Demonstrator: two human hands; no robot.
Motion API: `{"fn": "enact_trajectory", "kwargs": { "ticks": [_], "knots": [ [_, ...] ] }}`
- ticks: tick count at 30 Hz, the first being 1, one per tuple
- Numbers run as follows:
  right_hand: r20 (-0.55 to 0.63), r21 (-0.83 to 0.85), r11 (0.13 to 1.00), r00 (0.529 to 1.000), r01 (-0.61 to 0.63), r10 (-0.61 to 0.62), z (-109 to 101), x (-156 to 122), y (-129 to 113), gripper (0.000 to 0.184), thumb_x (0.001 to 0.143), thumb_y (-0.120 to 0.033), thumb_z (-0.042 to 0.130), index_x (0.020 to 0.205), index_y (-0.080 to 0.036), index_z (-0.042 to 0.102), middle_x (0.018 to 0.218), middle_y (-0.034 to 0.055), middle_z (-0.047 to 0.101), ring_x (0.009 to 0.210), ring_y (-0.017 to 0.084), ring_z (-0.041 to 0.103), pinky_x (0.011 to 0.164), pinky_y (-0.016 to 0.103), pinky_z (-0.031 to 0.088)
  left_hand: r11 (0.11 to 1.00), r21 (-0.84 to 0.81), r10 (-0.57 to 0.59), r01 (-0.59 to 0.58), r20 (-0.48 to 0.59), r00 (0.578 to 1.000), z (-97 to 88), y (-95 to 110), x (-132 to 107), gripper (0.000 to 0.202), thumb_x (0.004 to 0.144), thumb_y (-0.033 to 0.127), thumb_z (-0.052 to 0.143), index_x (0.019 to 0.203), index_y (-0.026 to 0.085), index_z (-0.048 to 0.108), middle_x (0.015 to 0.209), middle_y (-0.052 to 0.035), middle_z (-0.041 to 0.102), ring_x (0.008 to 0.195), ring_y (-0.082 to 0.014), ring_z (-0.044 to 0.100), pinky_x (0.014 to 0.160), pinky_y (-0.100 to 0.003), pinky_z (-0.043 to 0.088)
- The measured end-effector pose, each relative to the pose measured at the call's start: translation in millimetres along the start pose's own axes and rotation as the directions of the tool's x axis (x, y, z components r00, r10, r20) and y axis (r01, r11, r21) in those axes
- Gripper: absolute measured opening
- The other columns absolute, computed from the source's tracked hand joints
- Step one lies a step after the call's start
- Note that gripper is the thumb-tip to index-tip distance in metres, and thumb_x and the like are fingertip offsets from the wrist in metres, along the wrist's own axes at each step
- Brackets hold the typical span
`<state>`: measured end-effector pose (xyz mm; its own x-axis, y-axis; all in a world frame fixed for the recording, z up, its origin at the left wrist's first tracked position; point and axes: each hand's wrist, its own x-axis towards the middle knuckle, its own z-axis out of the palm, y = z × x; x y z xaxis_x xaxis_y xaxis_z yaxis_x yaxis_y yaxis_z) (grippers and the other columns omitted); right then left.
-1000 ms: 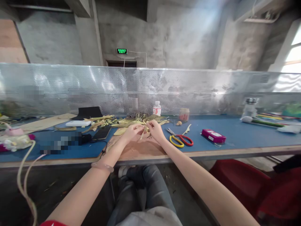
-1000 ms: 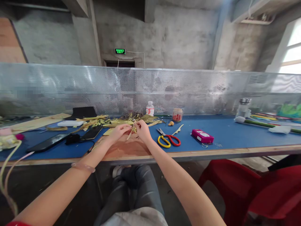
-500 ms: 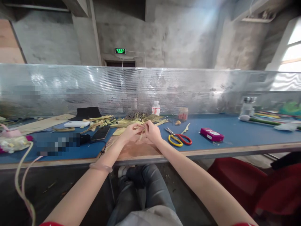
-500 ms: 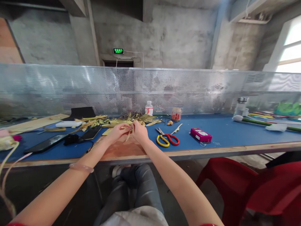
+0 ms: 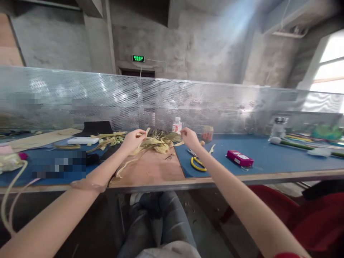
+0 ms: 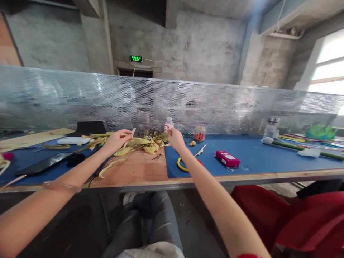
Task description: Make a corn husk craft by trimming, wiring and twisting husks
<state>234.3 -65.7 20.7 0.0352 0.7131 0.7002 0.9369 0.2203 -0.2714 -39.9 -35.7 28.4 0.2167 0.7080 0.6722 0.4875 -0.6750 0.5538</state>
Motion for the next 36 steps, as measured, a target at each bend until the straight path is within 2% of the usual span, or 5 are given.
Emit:
{"fn": "enact_trajectory", "kwargs": {
  "ticks": [7, 14, 20, 27, 36],
  "knots": [
    [0.339, -0.230, 0.948, 0.931, 0.221, -0.135, -23.4, 22.2, 42.7, 0.022, 0.063, 0.000, 0.052, 0.062, -0.015, 0.068, 0.063, 0.0079, 0.067, 0.066, 0.020, 0.062, 0.064, 0.026, 0.041, 0.872, 0.427, 0.146, -0.237, 0.236, 0.961, -44.9, -29.7, -11.3, 0.026, 0.077, 0.035, 0.050, 0.090, 0.022, 0.069, 0.093, -0.0059, 0.069, 0.084, -0.0222, 0.062, 0.073, -0.029, 0.044],
    [0.375, -0.195, 0.795, 0.792, 0.575, -0.481, 9.9, 26.4, -30.4, 0.020, 0.082, -0.008, 0.048, 0.090, -0.017, 0.063, 0.099, 0.0114, 0.063, 0.097, 0.021, 0.053, 0.081, 0.029, 0.036, 0.825, 0.520, 0.265, -0.222, -0.010, 0.964, -57.4, -45.7, -9.0, 0.029, 0.084, 0.033, 0.043, 0.096, 0.018, 0.065, 0.092, -0.0084, 0.066, 0.084, -0.0217, 0.058, 0.076, -0.031, 0.043],
    [0.326, -0.192, 0.297, 0.346, 0.935, -0.880, 54.2, 17.0, -113.0, 0.026, 0.092, -0.015, 0.034, 0.097, -0.016, 0.059, 0.098, 0.0107, 0.061, 0.096, 0.021, 0.046, 0.081, 0.033, 0.034, 0.536, 0.772, 0.394, -0.341, 0.129, 0.910, -52.3, -60.3, -25.5, 0.029, 0.085, 0.024, 0.039, 0.097, 0.017, 0.065, 0.087, -0.0130, 0.060, 0.093, -0.0274, 0.051, 0.082, -0.039, 0.037],
    [0.477, -0.210, 0.486, 0.522, 0.849, -0.707, 95.5, 20.2, -153.1, 0.016, 0.083, -0.022, 0.052, 0.086, -0.014, 0.066, 0.093, 0.0116, 0.066, 0.097, 0.024, 0.052, 0.079, 0.033, 0.041, 0.314, 0.882, 0.346, -0.352, 0.239, 0.907, -49.0, -76.3, -32.5, 0.026, 0.082, 0.017, 0.040, 0.094, 0.014, 0.063, 0.086, -0.0149, 0.058, 0.089, -0.0286, 0.050, 0.077, -0.040, 0.036],
    [0.525, -0.130, 0.436, 0.435, 0.891, -0.732, 112.2, 14.2, -163.7, 0.018, 0.083, -0.020, 0.053, 0.089, -0.015, 0.069, 0.098, 0.0110, 0.066, 0.104, 0.023, 0.052, 0.082, 0.032, 0.043, 0.347, 0.854, 0.296, -0.387, 0.292, 0.909, -38.2, -82.2, -37.4, 0.032, 0.078, 0.015, 0.044, 0.106, 0.015, 0.060, 0.091, -0.0145, 0.059, 0.095, -0.0279, 0.050, 0.080, -0.039, 0.038]
  ]
}}
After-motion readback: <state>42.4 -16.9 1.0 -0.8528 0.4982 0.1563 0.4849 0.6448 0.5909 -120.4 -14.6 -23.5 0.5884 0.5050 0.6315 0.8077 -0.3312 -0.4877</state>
